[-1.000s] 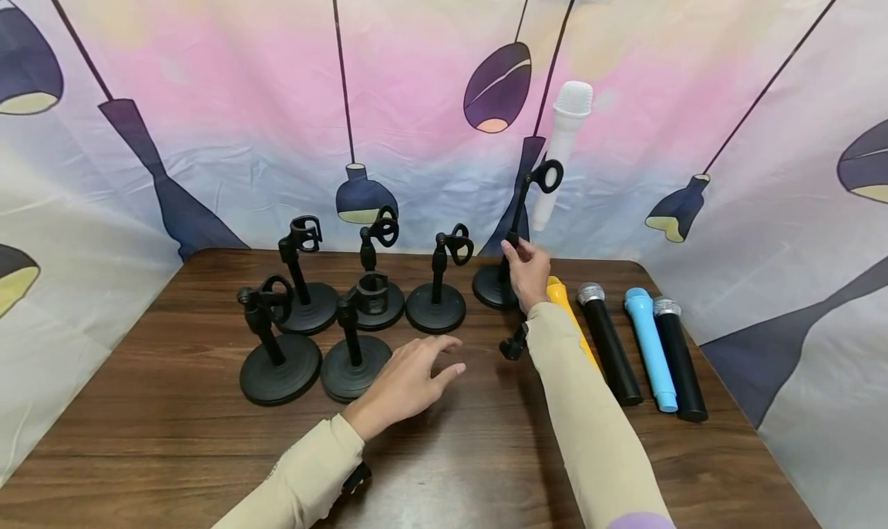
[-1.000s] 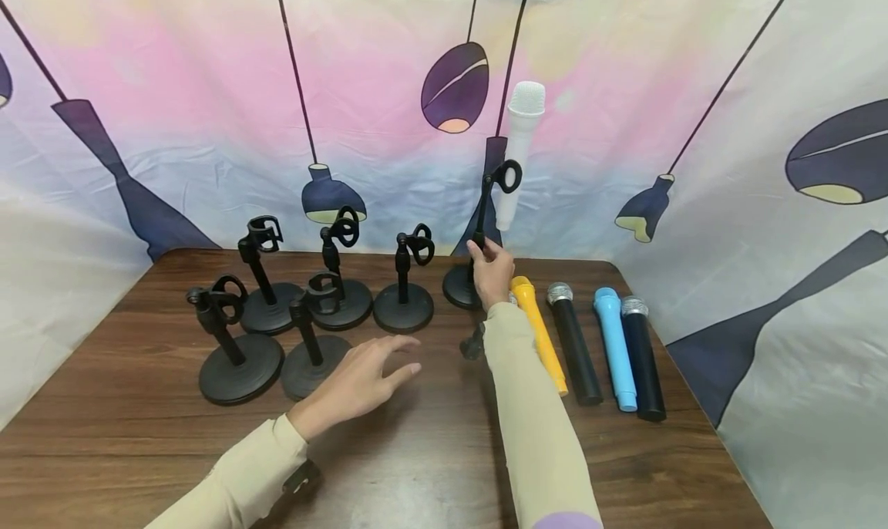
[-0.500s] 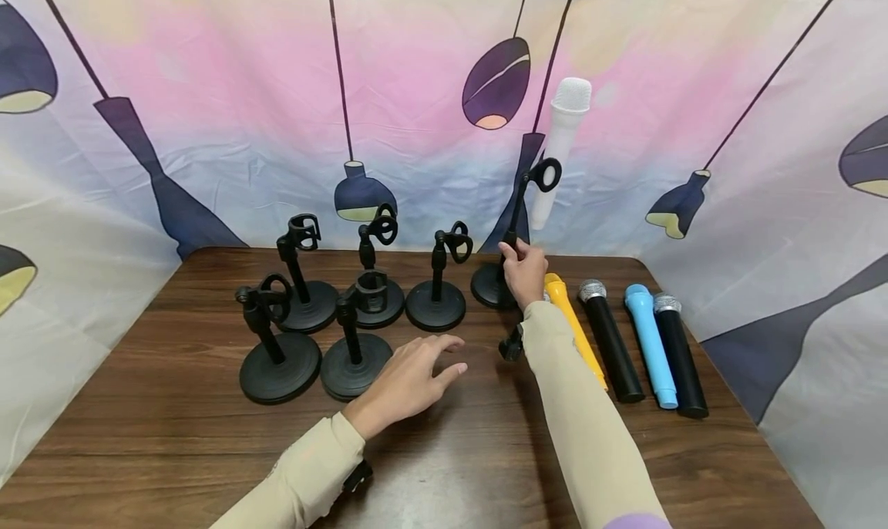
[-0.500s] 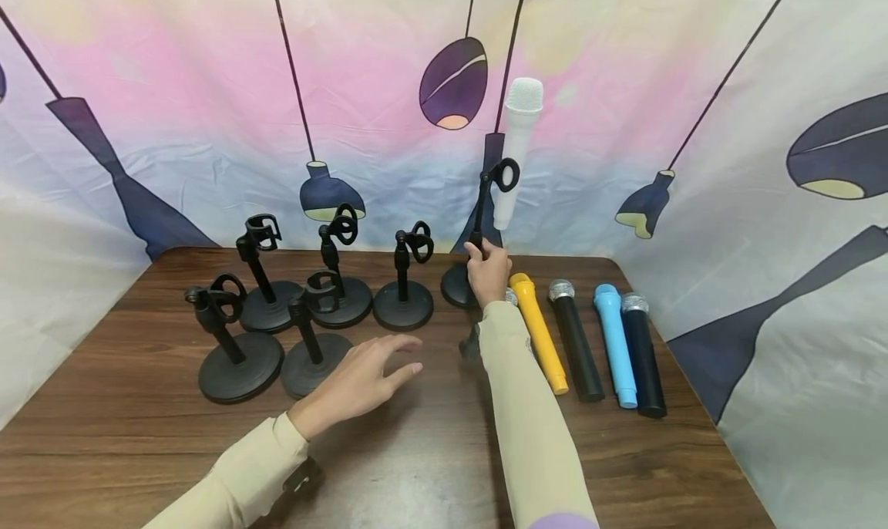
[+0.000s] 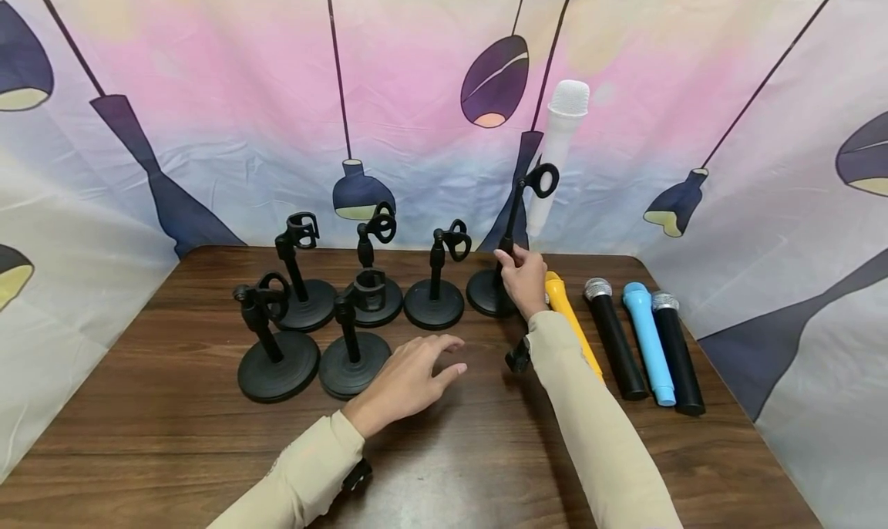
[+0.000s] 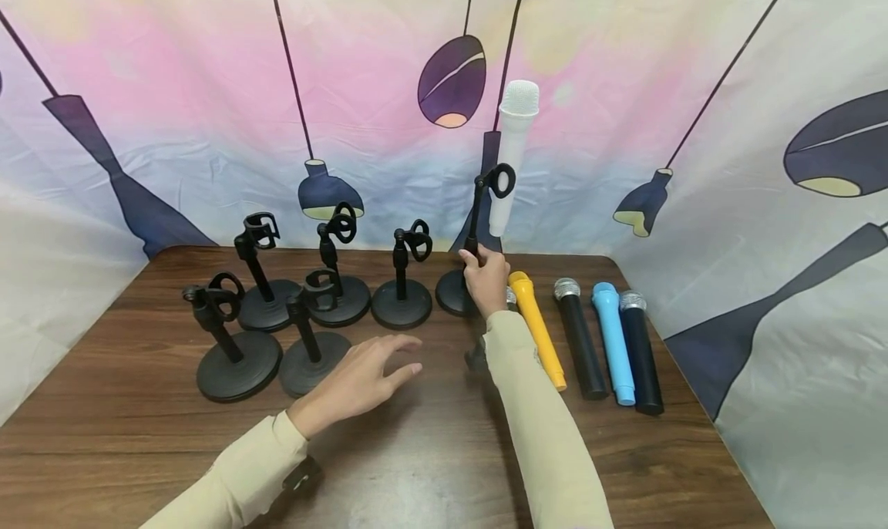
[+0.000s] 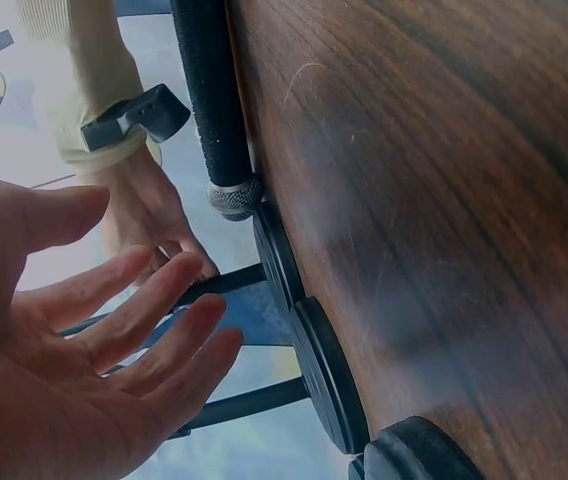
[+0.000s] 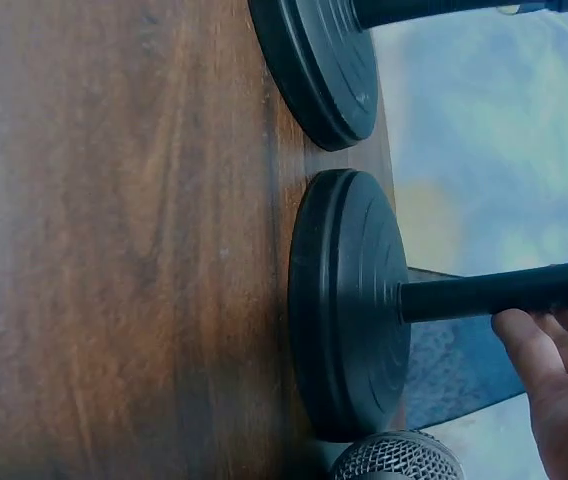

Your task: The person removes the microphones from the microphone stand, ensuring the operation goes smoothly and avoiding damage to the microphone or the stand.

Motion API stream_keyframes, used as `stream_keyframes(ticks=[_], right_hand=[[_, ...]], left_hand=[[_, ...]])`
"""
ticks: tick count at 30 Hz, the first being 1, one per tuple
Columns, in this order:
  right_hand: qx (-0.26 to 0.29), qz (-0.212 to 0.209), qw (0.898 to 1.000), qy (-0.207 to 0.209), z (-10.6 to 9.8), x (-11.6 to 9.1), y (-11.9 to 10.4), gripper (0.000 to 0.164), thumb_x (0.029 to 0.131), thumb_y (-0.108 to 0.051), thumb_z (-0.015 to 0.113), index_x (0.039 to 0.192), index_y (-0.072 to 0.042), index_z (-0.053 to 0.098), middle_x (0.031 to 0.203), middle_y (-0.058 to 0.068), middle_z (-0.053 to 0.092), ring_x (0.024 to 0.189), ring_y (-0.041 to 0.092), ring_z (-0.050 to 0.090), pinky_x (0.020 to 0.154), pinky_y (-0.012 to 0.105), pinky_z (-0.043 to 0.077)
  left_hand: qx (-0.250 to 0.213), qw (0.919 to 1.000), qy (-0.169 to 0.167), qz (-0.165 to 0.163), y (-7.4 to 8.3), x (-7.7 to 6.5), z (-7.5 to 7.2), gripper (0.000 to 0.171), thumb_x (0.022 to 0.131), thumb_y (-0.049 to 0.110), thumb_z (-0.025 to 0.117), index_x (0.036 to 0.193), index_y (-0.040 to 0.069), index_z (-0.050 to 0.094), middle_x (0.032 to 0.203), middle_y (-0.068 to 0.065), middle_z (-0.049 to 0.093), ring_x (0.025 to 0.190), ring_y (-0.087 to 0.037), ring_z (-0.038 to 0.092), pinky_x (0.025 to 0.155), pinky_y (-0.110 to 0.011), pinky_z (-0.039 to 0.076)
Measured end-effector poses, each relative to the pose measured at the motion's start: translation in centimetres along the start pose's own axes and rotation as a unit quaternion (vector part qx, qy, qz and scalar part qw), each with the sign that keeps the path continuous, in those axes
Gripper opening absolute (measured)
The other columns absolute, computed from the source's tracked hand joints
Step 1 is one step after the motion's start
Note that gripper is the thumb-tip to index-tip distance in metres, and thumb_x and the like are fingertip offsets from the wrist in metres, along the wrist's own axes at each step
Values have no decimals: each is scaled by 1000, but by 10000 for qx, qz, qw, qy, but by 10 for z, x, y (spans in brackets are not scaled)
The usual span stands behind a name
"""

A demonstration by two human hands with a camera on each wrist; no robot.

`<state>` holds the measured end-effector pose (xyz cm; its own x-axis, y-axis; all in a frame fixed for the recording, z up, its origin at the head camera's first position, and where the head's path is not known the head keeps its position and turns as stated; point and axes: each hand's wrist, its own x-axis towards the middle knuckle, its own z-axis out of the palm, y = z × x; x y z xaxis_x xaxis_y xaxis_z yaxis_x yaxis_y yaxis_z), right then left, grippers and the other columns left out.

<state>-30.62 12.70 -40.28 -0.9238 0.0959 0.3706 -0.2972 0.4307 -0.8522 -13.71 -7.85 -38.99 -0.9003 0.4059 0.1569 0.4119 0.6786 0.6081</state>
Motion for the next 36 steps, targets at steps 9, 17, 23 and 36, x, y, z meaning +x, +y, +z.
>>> stream_keyframes(ticks=[9, 17, 23, 36], right_hand=[[-27, -107, 9999, -41, -3, -13, -6, 29, 100, -23, 69, 119, -1, 74, 102, 19, 75, 96, 33, 72, 87, 45, 55], [67, -107, 9999, -91, -8, -25, -9, 31, 99, -24, 70, 119, -1, 74, 104, 18, 75, 95, 30, 72, 87, 45, 55], [34, -182, 9998, -59, -11, -31, -11, 27, 98, -21, 71, 115, 0, 76, 102, 17, 76, 93, 29, 72, 86, 44, 56], [53, -56, 9997, -216, -16, -48, -15, 31, 98, -21, 71, 123, -2, 73, 111, 15, 74, 101, 28, 71, 91, 44, 55]], left_hand=[[54, 10000, -54, 9, 2, -1, -1, 37, 101, 28, 66, 135, 11, 64, 132, -4, 65, 122, -27, 60, 99, -50, 47], [-213, 9997, -91, -71, 2, -1, -1, 43, 102, 29, 64, 140, 9, 58, 134, -9, 64, 119, -25, 63, 96, -47, 50], [-375, 9991, -36, -215, 0, -2, -2, 46, 103, 28, 64, 142, 7, 55, 134, -10, 64, 122, -26, 62, 98, -47, 50], [-531, 9980, 115, -338, 2, -1, -4, 45, 103, 29, 63, 141, 7, 55, 134, -11, 63, 123, -28, 60, 99, -48, 48]])
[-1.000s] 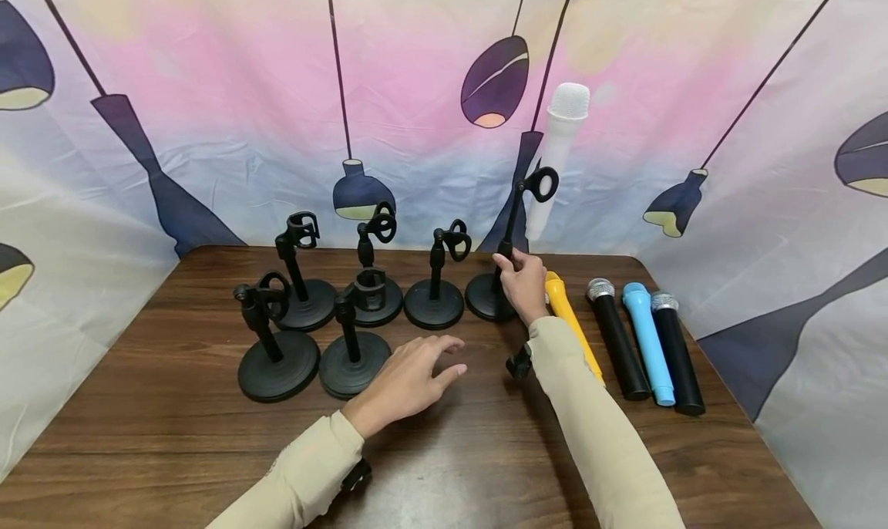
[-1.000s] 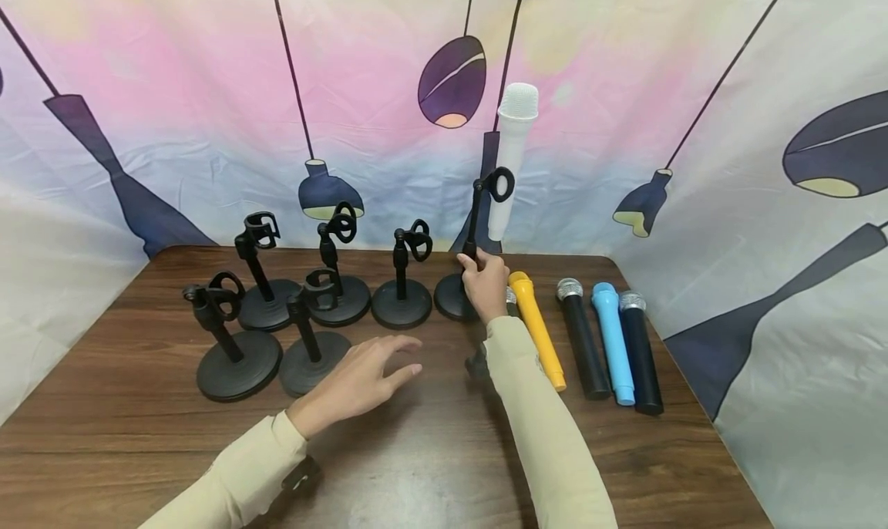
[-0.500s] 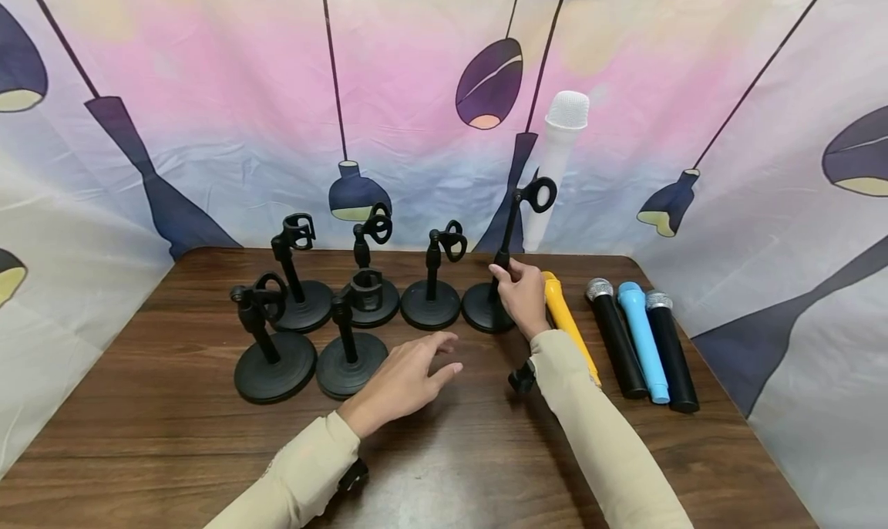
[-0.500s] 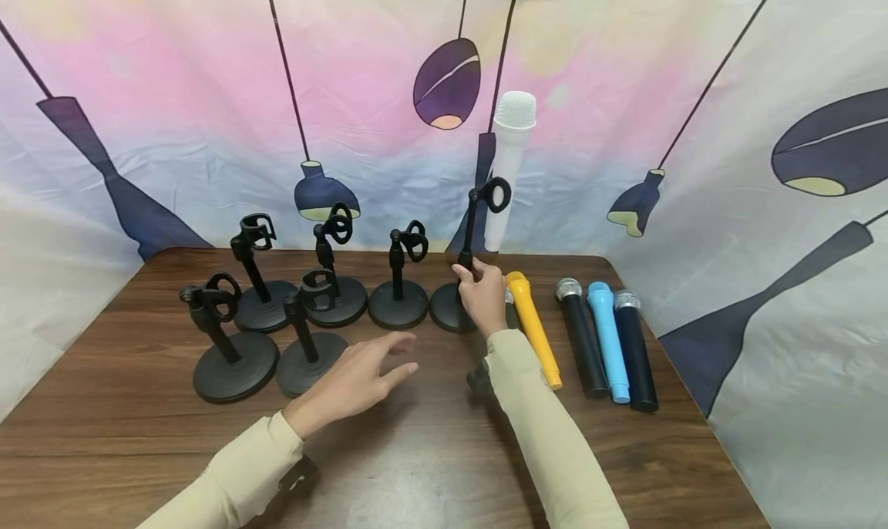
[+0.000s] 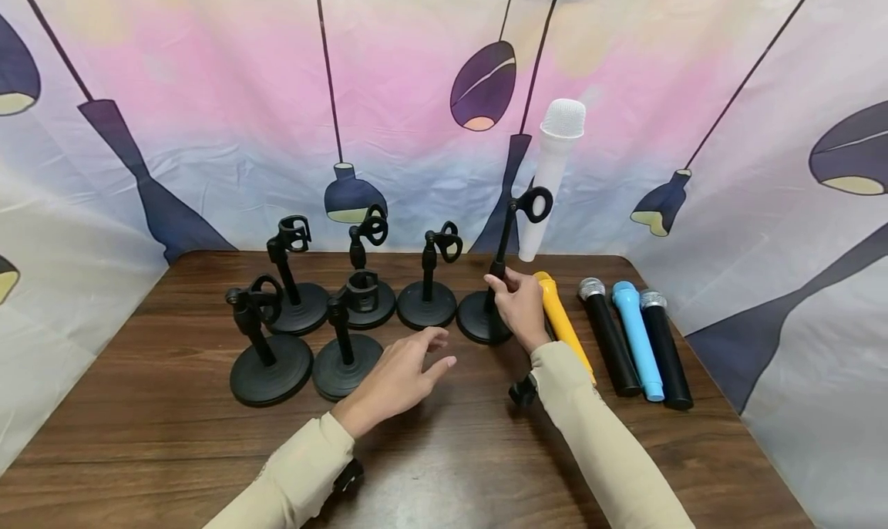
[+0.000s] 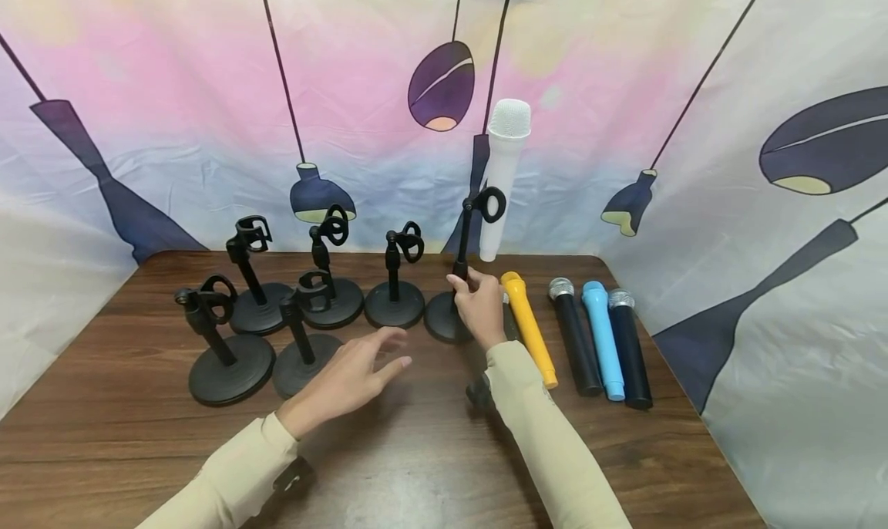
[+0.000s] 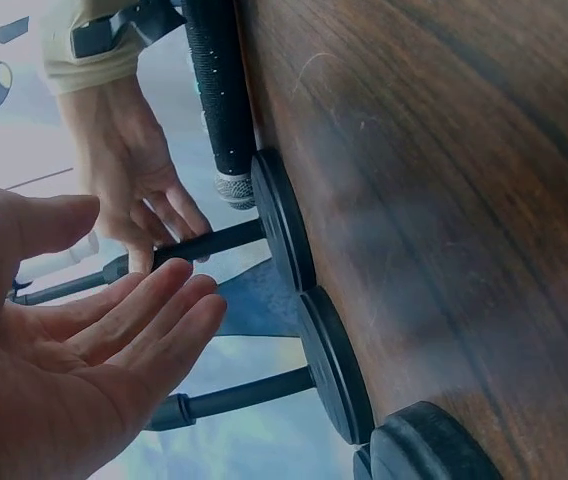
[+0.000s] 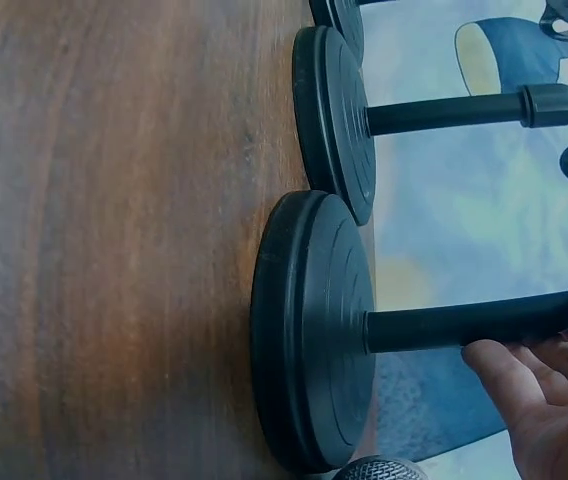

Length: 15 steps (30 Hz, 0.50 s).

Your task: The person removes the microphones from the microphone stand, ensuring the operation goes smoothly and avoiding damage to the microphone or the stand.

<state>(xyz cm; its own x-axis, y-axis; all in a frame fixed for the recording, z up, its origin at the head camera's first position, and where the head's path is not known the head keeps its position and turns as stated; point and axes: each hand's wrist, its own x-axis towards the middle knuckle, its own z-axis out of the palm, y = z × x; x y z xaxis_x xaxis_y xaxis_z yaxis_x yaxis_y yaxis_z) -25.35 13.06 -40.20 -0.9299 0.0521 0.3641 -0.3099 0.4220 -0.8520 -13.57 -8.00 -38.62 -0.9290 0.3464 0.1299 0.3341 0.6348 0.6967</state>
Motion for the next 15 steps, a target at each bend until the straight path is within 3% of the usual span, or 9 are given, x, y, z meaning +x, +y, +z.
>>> stream_keyframes(ticks=[9, 15], right_hand=[[42, -92, 9999, -28, -1, -12, -5, 30, 97, -21, 72, 119, -2, 75, 105, 15, 76, 97, 28, 73, 88, 45, 56], [-28, -154, 9999, 20, 0, -20, -9, 30, 96, -20, 74, 119, -1, 75, 103, 16, 76, 93, 29, 73, 84, 46, 57]], left_hand=[[-253, 9995, 203, 62, 2, 2, -3, 40, 103, 26, 63, 139, 8, 56, 133, -9, 64, 123, -26, 61, 101, -44, 48], [-324, 9987, 315, 239, 3, 5, -4, 34, 106, 21, 58, 137, 7, 58, 125, -7, 67, 114, -19, 65, 95, -41, 52]])
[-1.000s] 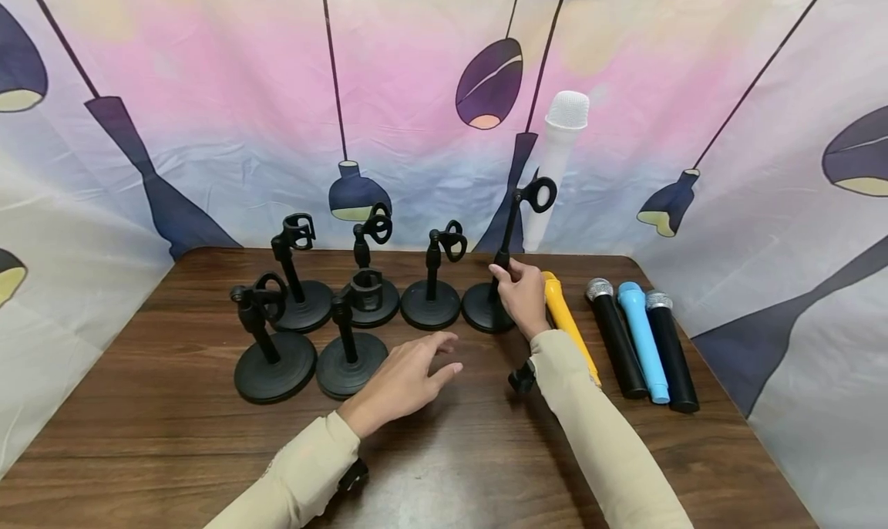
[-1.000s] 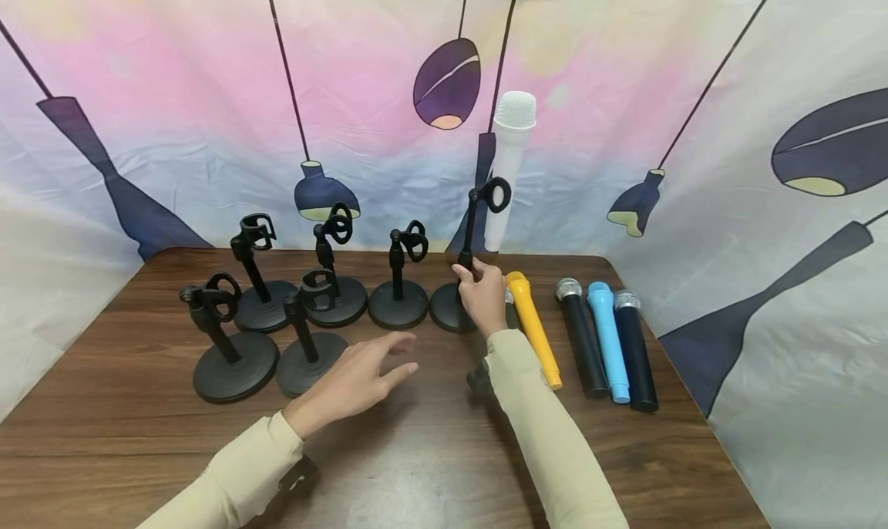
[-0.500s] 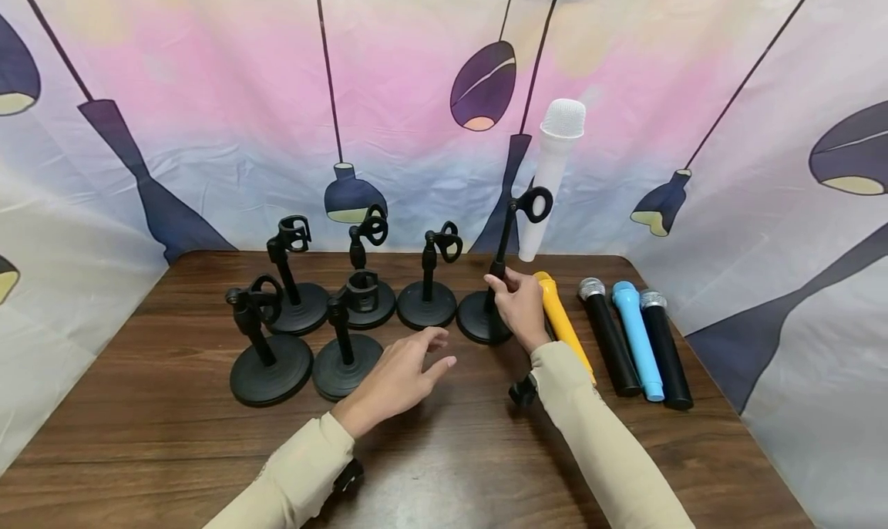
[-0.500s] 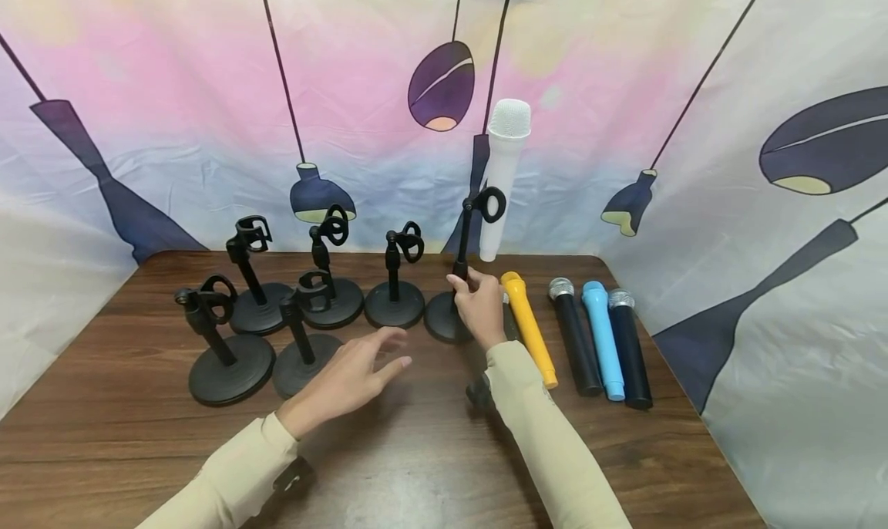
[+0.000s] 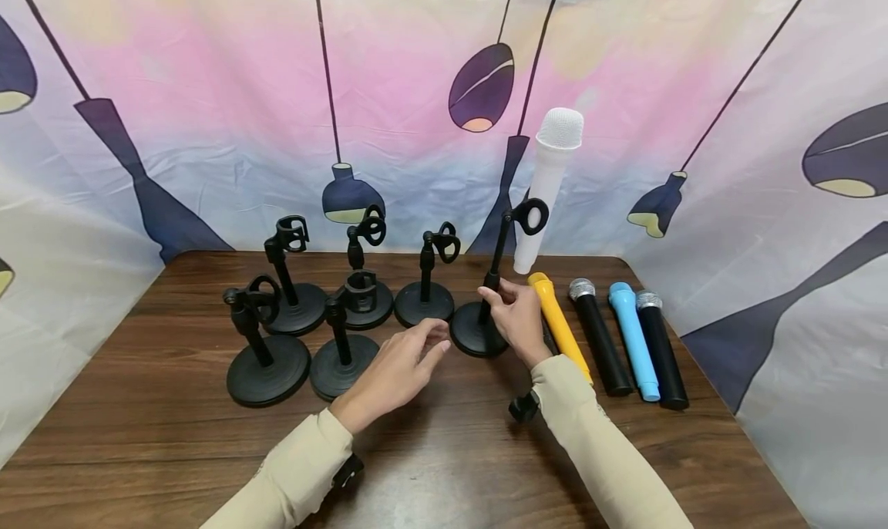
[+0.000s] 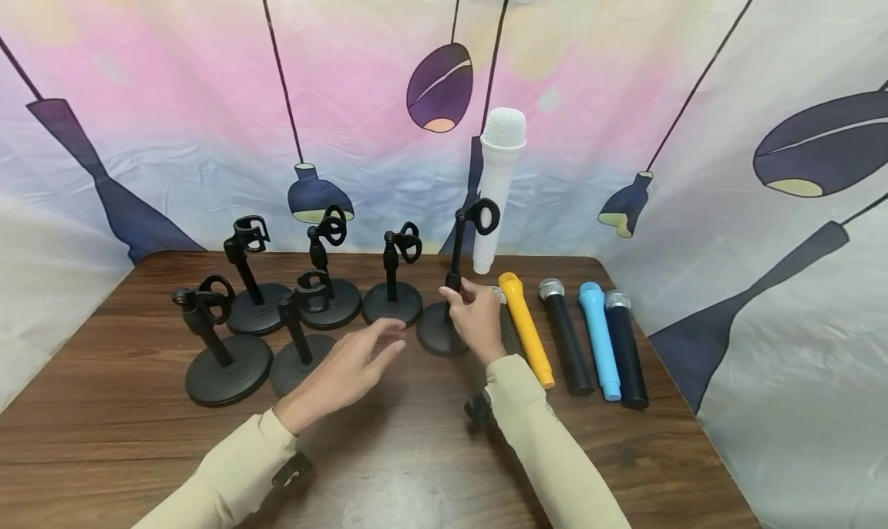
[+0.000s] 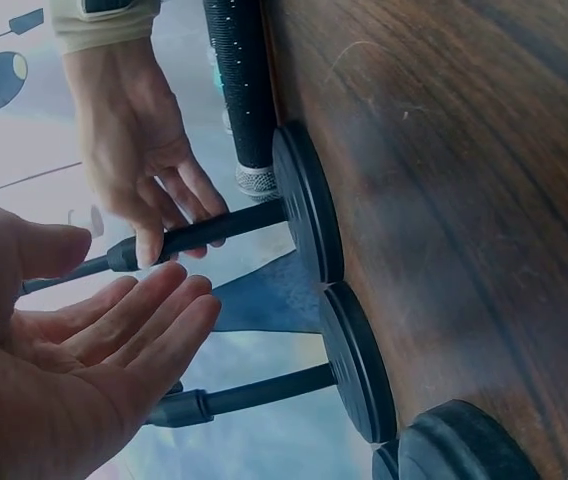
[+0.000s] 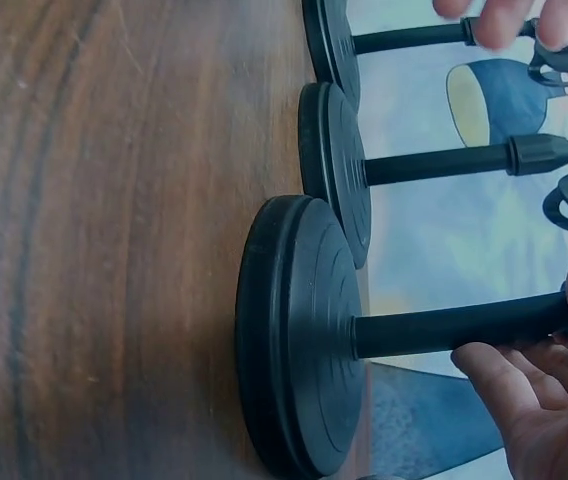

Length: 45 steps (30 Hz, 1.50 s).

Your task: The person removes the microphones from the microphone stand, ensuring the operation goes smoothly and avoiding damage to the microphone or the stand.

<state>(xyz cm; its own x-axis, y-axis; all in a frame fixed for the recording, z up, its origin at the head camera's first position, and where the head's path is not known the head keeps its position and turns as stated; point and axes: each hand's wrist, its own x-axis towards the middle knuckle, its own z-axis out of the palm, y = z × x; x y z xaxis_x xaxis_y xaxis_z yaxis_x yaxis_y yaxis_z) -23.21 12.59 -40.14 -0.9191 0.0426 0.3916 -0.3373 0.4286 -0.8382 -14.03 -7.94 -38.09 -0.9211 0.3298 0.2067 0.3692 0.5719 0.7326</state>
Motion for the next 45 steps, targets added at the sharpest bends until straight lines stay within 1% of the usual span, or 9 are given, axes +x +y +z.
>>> stream_keyframes(ticks=[3, 8, 13, 20, 28, 31, 35, 39, 45], right_hand=[[-9, -68, 10000, 15, 2, -3, -1, 29, 94, -19, 76, 117, -1, 75, 100, 16, 76, 90, 28, 74, 82, 45, 58], [-5, -178, 9998, -40, 4, -8, -4, 28, 93, -19, 77, 114, 0, 77, 98, 16, 76, 88, 27, 75, 80, 43, 59], [30, -37, 9998, -188, 5, -15, -8, 33, 94, -22, 77, 118, 1, 75, 101, 16, 76, 92, 27, 74, 81, 43, 58], [-29, 3, 9995, -308, 9, -21, -13, 34, 93, -23, 78, 119, -1, 75, 103, 13, 76, 90, 23, 74, 78, 40, 59], [33, -189, 9986, -498, 15, -30, -21, 29, 92, -20, 79, 114, -3, 77, 95, 10, 77, 86, 19, 74, 75, 37, 59], [69, -210, 9982, -563, 16, -34, -24, 29, 92, -20, 78, 115, -3, 77, 95, 9, 77, 86, 18, 74, 75, 35, 59], [147, -236, 9978, -605, 19, -38, -27, 28, 93, -16, 77, 116, -2, 76, 101, 10, 77, 88, 18, 74, 75, 33, 59], [48, -280, 9976, -631, 22, -43, -29, 27, 92, -13, 77, 116, -1, 76, 104, 11, 76, 91, 17, 73, 75, 31, 58], [52, -290, 9968, -739, 25, -47, -33, 27, 91, -15, 78, 115, -3, 77, 101, 10, 77, 89, 15, 73, 73, 28, 58]], left_hand=[[-32, 10000, 54, 22, 0, 1, -1, 34, 106, 20, 58, 137, 7, 57, 125, -9, 67, 113, -19, 65, 95, -41, 52], [-66, 9998, 190, 57, 2, 1, -2, 37, 106, 21, 58, 139, 5, 56, 130, -12, 65, 118, -23, 64, 97, -43, 51], [-149, 9994, 287, 84, 5, 2, -4, 38, 106, 22, 57, 140, 6, 55, 134, -13, 62, 119, -24, 63, 96, -44, 51], [-246, 9985, 457, 183, 9, 6, -6, 38, 106, 21, 58, 141, 5, 55, 135, -13, 62, 119, -26, 63, 95, -44, 52], [-306, 9974, 597, 252, 13, 10, -8, 38, 106, 19, 56, 140, 1, 54, 135, -14, 61, 122, -26, 62, 98, -42, 51], [-365, 9971, 620, 246, 16, 12, -9, 39, 107, 21, 56, 141, 2, 53, 138, -14, 59, 123, -25, 61, 99, -41, 51], [-458, 9969, 597, 232, 20, 15, -13, 43, 108, 25, 54, 146, 6, 49, 145, -11, 54, 127, -24, 59, 101, -40, 49], [-562, 9957, 633, 382, 26, 19, -18, 48, 108, 27, 51, 151, 7, 42, 148, -10, 51, 131, -23, 56, 105, -37, 46], [-638, 9907, 958, 727, 38, 26, -26, 52, 109, 25, 51, 155, 7, 36, 148, -12, 51, 131, -24, 56, 106, -34, 45]])
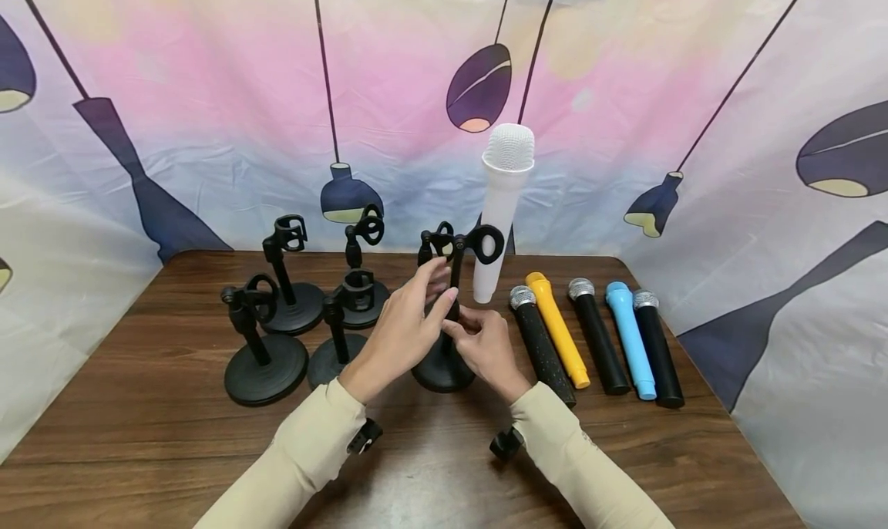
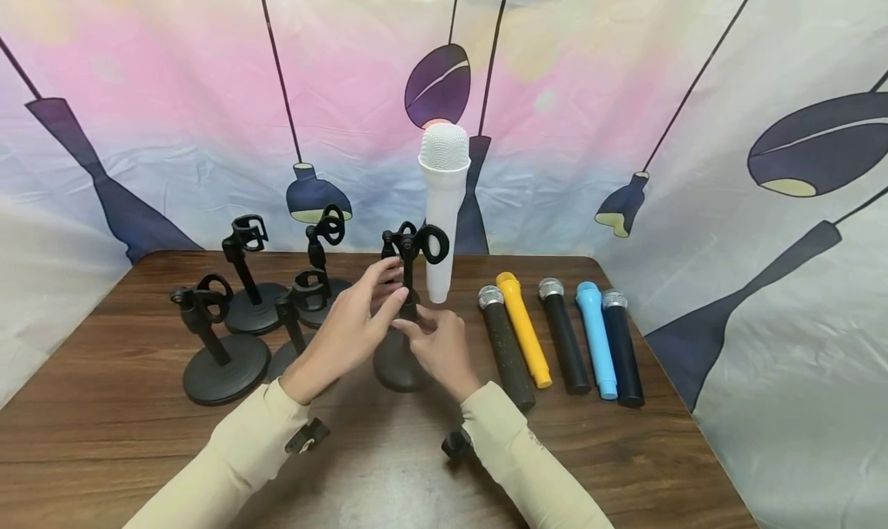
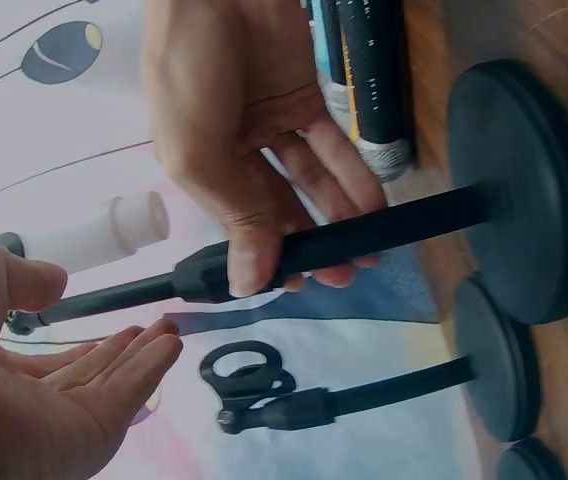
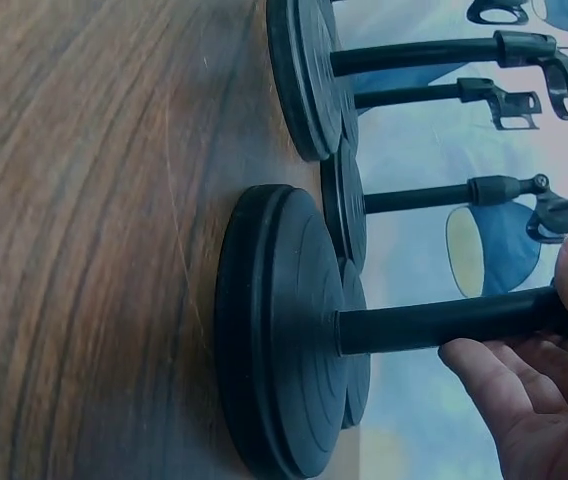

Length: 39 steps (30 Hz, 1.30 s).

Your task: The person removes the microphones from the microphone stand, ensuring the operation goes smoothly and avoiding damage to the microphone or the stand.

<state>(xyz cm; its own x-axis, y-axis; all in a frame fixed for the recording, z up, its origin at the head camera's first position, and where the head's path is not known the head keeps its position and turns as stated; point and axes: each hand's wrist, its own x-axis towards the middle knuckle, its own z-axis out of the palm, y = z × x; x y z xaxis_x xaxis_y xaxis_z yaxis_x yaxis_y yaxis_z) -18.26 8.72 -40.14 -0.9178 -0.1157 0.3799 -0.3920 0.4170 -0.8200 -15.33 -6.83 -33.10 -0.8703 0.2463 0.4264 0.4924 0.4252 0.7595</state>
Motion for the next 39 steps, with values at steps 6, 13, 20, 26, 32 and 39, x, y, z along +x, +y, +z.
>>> stream_keyframes(ticks=[6, 13, 20, 26, 32, 39], right_hand=[[10, -170, 9998, -91, 4, -3, -4, 27, 90, -19, 80, 114, -7, 78, 97, 4, 78, 87, 12, 73, 72, 29, 57], [-45, -413, 9991, -86, 10, -6, -8, 25, 89, -23, 82, 110, -11, 80, 93, 1, 78, 84, 11, 72, 72, 29, 57], [69, -422, 9989, -172, 14, -9, -12, 29, 89, -23, 82, 115, -13, 79, 97, -1, 78, 84, 10, 72, 74, 28, 58], [386, -183, 9983, -399, 11, -11, -12, 31, 90, -23, 80, 117, -8, 77, 104, 3, 77, 93, 15, 73, 80, 32, 58], [938, 647, 9838, -1386, -10, -6, -14, 42, 89, -22, 81, 125, -3, 69, 119, 12, 71, 109, 25, 70, 93, 37, 54], [948, 689, 9713, -2069, -61, 15, -35, 73, 86, -15, 85, 147, -4, 47, 142, 15, 57, 125, 35, 60, 100, 44, 50]], left_hand=[[-83, 9992, 355, 183, 12, 9, -8, 50, 109, 23, 51, 155, 9, 37, 147, -13, 52, 128, -22, 58, 103, -30, 47], [-145, 9965, 647, 509, 23, 16, -17, 44, 109, 21, 51, 151, 9, 45, 144, -13, 54, 123, -25, 61, 101, -34, 49], [102, 9925, 880, 847, 27, 19, -21, 35, 108, 21, 52, 141, 9, 58, 122, -5, 65, 89, -13, 63, 74, -32, 51], [170, 9888, 1090, 1006, 26, 22, -22, 30, 105, 16, 60, 132, 6, 67, 104, -6, 70, 77, -18, 63, 66, -33, 48], [78, 9879, 1143, 1050, 23, 26, -22, 29, 102, 14, 64, 129, 5, 69, 115, -9, 73, 84, -21, 70, 69, -34, 51], [104, 9876, 1131, 1082, 23, 25, -24, 29, 101, 15, 65, 128, 5, 70, 112, -9, 73, 83, -18, 69, 69, -34, 52]])
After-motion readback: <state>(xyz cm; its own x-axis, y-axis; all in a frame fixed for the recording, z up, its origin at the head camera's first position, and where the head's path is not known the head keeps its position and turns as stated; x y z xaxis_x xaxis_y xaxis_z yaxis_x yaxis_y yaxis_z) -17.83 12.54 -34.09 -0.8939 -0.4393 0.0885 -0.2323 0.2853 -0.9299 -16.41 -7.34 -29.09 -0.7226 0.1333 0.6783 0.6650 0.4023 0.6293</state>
